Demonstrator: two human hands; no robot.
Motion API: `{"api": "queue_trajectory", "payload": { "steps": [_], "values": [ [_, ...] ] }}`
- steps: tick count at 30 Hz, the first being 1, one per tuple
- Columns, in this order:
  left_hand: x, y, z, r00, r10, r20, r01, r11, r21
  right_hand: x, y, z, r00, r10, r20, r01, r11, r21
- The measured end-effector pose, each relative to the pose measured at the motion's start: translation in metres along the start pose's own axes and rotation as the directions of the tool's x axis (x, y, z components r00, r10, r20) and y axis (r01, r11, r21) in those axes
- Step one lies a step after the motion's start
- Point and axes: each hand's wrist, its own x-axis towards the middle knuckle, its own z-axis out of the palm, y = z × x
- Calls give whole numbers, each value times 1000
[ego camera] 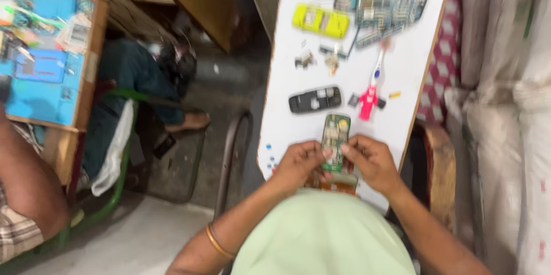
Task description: The person assembles a feature phone by inserting the motherboard into the casing and snapping the back cover on. They then handle a smartphone battery and a separate smartphone motherboard, brushing the latter with a toothbrush.
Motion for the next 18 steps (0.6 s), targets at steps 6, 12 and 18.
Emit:
{"api": "queue_trajectory", "payload": {
  "steps": [6, 12, 18],
  "values": [
    [10, 152, 217, 999, 35, 37, -36, 999, 22, -27, -214, -158, 998, -51, 42, 45, 990, 132],
    [16, 5, 115, 997, 29, 69, -30, 999, 19, -44, -43, -107, 999, -41, -5, 41, 991, 124],
    [11, -20, 106, 996, 52, 70, -54, 998, 19, -53, -25, -95, 1000, -27, 4, 26, 994, 106]
  ]
}}
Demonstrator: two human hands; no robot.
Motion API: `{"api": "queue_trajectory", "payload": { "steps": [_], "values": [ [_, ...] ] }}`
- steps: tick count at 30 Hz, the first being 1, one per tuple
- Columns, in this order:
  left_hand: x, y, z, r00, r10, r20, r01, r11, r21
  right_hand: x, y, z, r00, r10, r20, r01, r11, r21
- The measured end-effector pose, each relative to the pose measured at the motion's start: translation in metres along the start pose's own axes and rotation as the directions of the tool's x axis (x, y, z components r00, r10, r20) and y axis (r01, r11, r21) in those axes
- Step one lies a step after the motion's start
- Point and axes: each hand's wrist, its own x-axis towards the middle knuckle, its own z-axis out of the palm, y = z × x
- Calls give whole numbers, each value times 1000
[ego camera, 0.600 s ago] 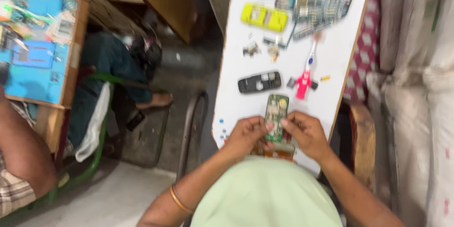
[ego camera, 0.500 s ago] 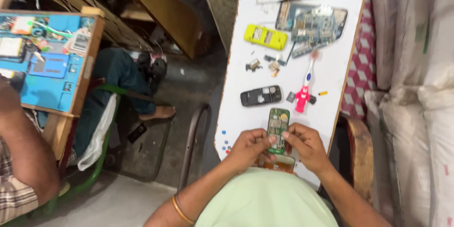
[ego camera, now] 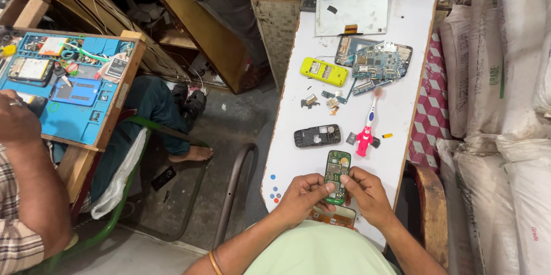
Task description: The person assembles a feature phone by inserting the motherboard into the casing and snapping the back cover on. They then handle a smartphone battery and a separate smartphone motherboard, brushing the latter with a toothbrush.
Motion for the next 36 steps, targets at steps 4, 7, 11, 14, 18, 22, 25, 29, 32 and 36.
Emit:
{"api": "queue_trajectory", "payload": {
  "steps": [4, 7, 11, 14, 18, 22, 25, 29, 32, 36],
  "values": [
    [6, 3, 2, 1000, -3, -21, 5, 995, 99, 4, -3, -2, 999, -50, 1, 50, 998, -38],
    [14, 4, 2, 996, 77, -41, -65, 969, 237, 12, -2, -10, 998, -59, 21, 60, 997, -48],
    [32, 15, -1, 988, 107, -108, -86, 979, 186, 29, -4, -15, 998, -32, 47, 34, 998, -57],
    [35, 20, -8, 989, 85, -118, -71, 990, 123, 34, -2, -12, 996, -51, 66, 59, 990, -125],
    [31, 21, -17, 989, 133, -71, -125, 987, 106, 35, 0, -5, 993, -89, 79, 99, 985, -144],
    [32, 19, -25, 984, 169, -57, -161, 979, 125, 39, 5, -2, 994, -60, 89, 67, 995, -78],
    [36, 19, -32, 979, 191, -68, -180, 973, 143, 46, 9, 1, 996, -45, 73, 49, 997, -56],
    [43, 24, -38, 964, 252, -86, -238, 960, 150, 57, 8, 4, 999, -22, 27, 24, 995, -99],
    [48, 28, -40, 954, 267, -135, -252, 960, 120, 64, 5, 5, 997, 51, 58, -47, 996, -75],
    [51, 33, -43, 956, 243, -164, -238, 970, 48, 68, 2, 6, 985, 142, 99, -141, 990, -22]
  ]
}}
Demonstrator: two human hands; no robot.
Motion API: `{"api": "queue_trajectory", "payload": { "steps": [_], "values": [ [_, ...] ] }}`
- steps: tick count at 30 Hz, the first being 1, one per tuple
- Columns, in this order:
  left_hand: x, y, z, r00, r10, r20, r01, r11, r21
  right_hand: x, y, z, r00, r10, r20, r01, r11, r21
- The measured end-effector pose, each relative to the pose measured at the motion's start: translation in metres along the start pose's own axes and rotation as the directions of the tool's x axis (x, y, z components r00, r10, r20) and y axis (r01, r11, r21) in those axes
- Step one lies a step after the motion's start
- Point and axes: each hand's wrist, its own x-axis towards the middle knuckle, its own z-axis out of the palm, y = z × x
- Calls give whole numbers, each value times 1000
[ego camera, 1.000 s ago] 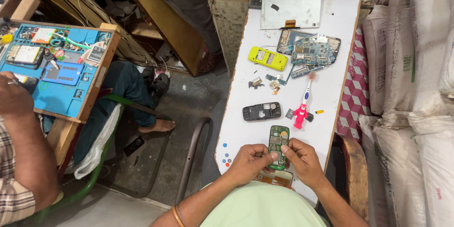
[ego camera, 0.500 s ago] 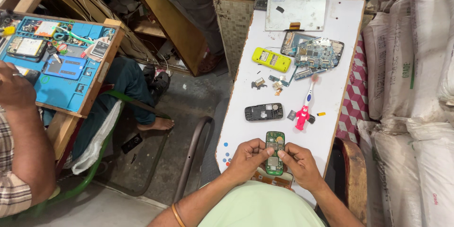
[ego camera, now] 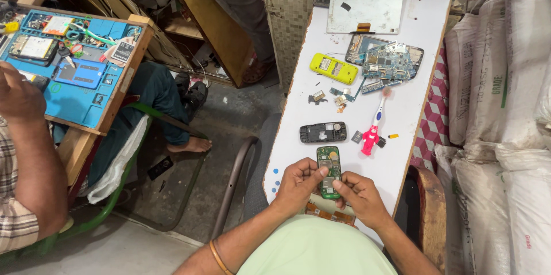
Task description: The person assembles a feature phone by inserting the motherboard into the casing and snapping the back cover on. They then handle a smartphone battery and a separate smartphone motherboard, brushing the latter with a toothbrush.
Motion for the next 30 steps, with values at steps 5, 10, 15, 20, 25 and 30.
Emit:
{"api": "queue_trajectory", "payload": {
  "steps": [5, 10, 15, 20, 25, 30],
  "values": [
    [3, 1, 5, 1000, -20, 22, 18, 997, 72, -1, -1, -4, 998, -57, -25, 60, 991, 124],
    [7, 0, 6, 990, -102, 97, 91, 990, 108, 5, -1, -11, 987, -117, -114, 137, 974, 182],
    [24, -4, 0, 980, -128, 150, 125, 992, 31, 19, 1, -19, 986, -102, -134, 119, 984, 132],
    [42, -6, -13, 986, -31, 161, 29, 999, 14, 39, -6, -20, 983, -150, -107, 141, 986, -89],
    [71, 14, -47, 990, 84, -109, -95, 990, -100, 66, -49, -14, 900, -435, -29, 347, 755, -557],
    [81, 35, -78, 954, 218, -205, -223, 975, -2, 102, -98, -16, 740, -634, 224, 368, 104, -924]
  ]
}}
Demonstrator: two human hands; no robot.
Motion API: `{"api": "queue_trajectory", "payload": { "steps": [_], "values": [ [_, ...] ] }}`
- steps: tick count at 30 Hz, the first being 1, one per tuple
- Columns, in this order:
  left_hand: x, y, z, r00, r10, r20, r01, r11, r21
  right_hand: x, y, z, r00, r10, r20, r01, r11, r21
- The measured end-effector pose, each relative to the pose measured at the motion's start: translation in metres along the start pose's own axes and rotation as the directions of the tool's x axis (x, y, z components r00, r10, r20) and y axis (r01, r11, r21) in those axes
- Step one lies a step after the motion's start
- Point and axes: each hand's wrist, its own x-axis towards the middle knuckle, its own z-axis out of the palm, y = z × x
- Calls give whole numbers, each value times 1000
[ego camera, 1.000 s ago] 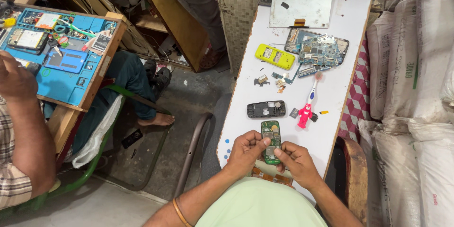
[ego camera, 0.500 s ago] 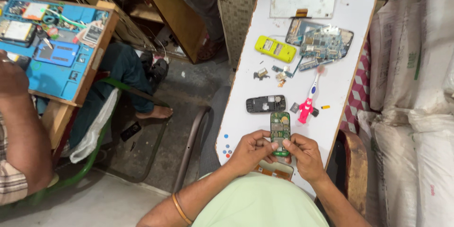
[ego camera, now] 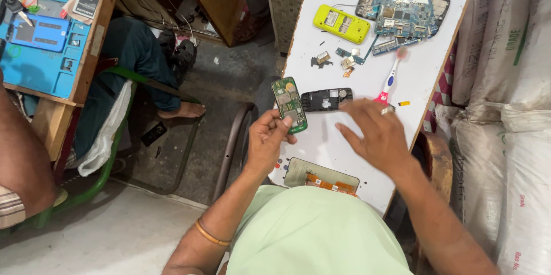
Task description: The person assembles a feature phone by inserting the motherboard into the casing and snapping the back cover on. They then handle a smartphone battery and a separate smartphone motherboard, brushing the latter with a toothbrush.
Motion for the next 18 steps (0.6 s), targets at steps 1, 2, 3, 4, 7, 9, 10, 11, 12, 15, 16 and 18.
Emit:
{"api": "queue_trajectory", "payload": {
  "steps": [1, 2, 3, 4, 7, 9, 10, 11, 12, 15, 16, 18],
  "values": [
    [2, 2, -1, 1000, 7, 1, -7, 1000, -3, 11, 5, -1, 998, -63, 15, 64, 997, -33],
    [4, 3, -3, 1000, 14, 0, -14, 1000, -6, 21, 9, 1, 995, -88, 39, 91, 991, -100],
    [5, 4, -5, 1000, 23, -2, -23, 1000, -9, 28, 12, 4, 992, -112, 65, 122, 979, -164],
    [6, 5, -7, 1000, 21, 1, -21, 1000, -6, 35, 15, 8, 987, -134, 93, 152, 962, -226],
    [13, 5, -16, 1000, 5, 3, -5, 1000, 4, 48, 21, 22, 973, -129, 191, 174, 955, -239],
    [20, 4, -25, 1000, -16, -7, 16, 1000, 15, 53, 23, 29, 975, -121, 187, 160, 964, -210],
    [23, 2, -28, 999, -14, -29, 15, 1000, 19, 52, 24, 31, 976, -115, 183, 151, 969, -197],
    [26, 0, -30, 999, -11, -49, 12, 1000, 24, 52, 24, 32, 981, -99, 169, 122, 983, -137],
    [29, -1, -32, 998, -6, -68, 8, 1000, 30, 50, 25, 31, 985, -81, 154, 93, 993, -77],
    [37, -4, -32, 996, 42, -74, -39, 998, 42, 41, 27, 24, 993, -3, 121, -17, 985, 169],
    [39, -5, -31, 997, 41, -72, -39, 999, 35, 37, 26, 21, 993, 28, 116, -58, 964, 261],
    [41, -6, -27, 997, 41, -70, -39, 999, 21, 24, 23, 19, 993, 109, 54, -121, 895, 429]
  ]
}}
